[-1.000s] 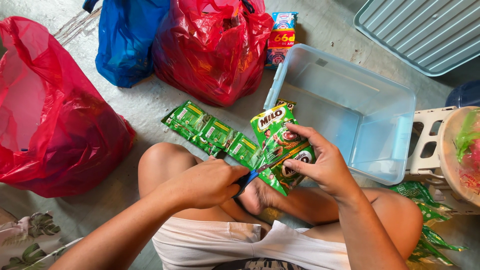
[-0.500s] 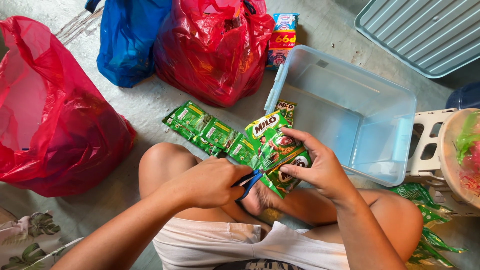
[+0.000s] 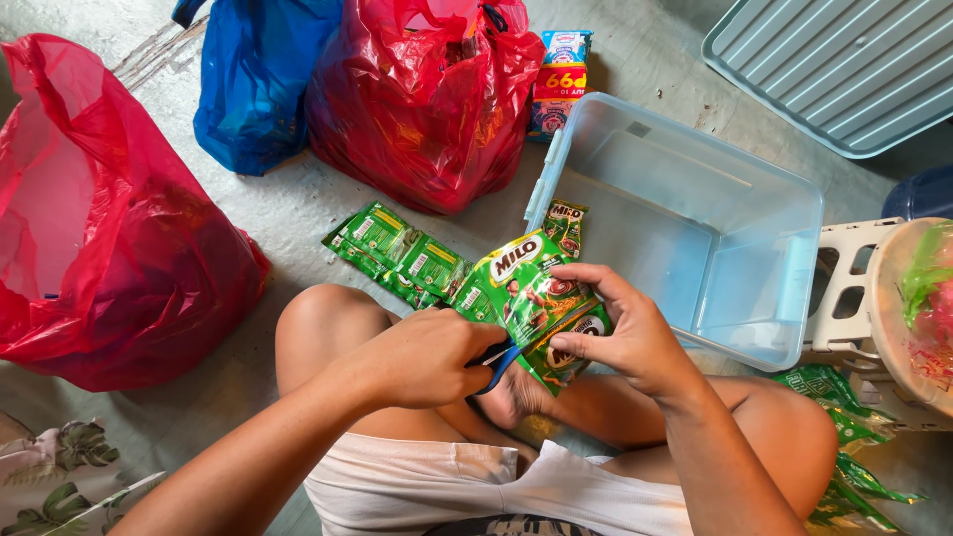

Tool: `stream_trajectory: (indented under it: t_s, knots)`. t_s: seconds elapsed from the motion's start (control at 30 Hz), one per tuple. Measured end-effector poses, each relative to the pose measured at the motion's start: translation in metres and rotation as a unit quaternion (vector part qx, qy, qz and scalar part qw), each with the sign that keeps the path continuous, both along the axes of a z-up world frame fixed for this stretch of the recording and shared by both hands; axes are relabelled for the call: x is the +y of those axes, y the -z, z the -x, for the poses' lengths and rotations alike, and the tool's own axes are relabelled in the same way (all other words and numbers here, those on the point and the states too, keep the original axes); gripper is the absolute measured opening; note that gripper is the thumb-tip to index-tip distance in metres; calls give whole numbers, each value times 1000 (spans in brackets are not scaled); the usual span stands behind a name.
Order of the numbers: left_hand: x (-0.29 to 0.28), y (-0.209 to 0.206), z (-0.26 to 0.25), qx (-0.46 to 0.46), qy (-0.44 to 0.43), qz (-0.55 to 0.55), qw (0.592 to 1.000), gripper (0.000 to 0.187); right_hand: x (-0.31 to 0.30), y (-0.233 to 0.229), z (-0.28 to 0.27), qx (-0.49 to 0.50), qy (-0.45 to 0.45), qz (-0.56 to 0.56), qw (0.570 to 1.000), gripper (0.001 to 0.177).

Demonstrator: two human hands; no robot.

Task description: The person sits on the floor and uses scissors to cut open multiple green packets of Milo. They remove the packets from a plastic container, cut each one individually, and place the opened packets back into the container.

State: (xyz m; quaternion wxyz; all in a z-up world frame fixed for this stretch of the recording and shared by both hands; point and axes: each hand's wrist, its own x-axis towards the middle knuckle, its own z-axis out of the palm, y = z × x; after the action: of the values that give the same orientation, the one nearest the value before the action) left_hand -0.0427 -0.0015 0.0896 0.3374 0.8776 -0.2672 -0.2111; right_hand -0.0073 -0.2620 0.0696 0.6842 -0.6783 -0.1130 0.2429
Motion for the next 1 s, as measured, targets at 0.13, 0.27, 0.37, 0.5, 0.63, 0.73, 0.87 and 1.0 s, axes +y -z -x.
stream_trajectory:
  t_s: [0.13, 0.27, 0.37, 0.5, 0.63, 0.73, 0.87, 1.0]
  knots:
    - [0, 2, -1, -8, 1, 12, 1000, 23, -1, 0, 0, -10, -9, -1, 1000, 67]
    - [1, 7, -1, -12, 0, 35, 999, 25, -1, 2, -1, -10, -7, 0, 1000, 68]
    - [1, 8, -1, -17, -2, 43, 999, 24, -2, 3, -3, -10, -11, -1, 1000, 68]
    - [0, 4, -2, 0, -3, 25, 1000, 17, -1, 3, -3, -11, -19, 1, 1000, 69]
    - [-2, 4, -4, 0, -12, 21, 1000, 15, -2, 3, -4, -6, -19, -3, 1000, 70]
    - [-3, 8, -5, -8, -13, 25, 1000, 15, -2, 3, -4, -8, -16, -1, 1000, 70]
    - [-4, 13, -6, -13, -23, 36, 999, 15, -3, 3, -6, -14, -16, -4, 1000, 71]
    - [-8, 14, -8, 17, -44, 41, 998, 28, -2, -2, -7, -23, -2, -24, 999, 77]
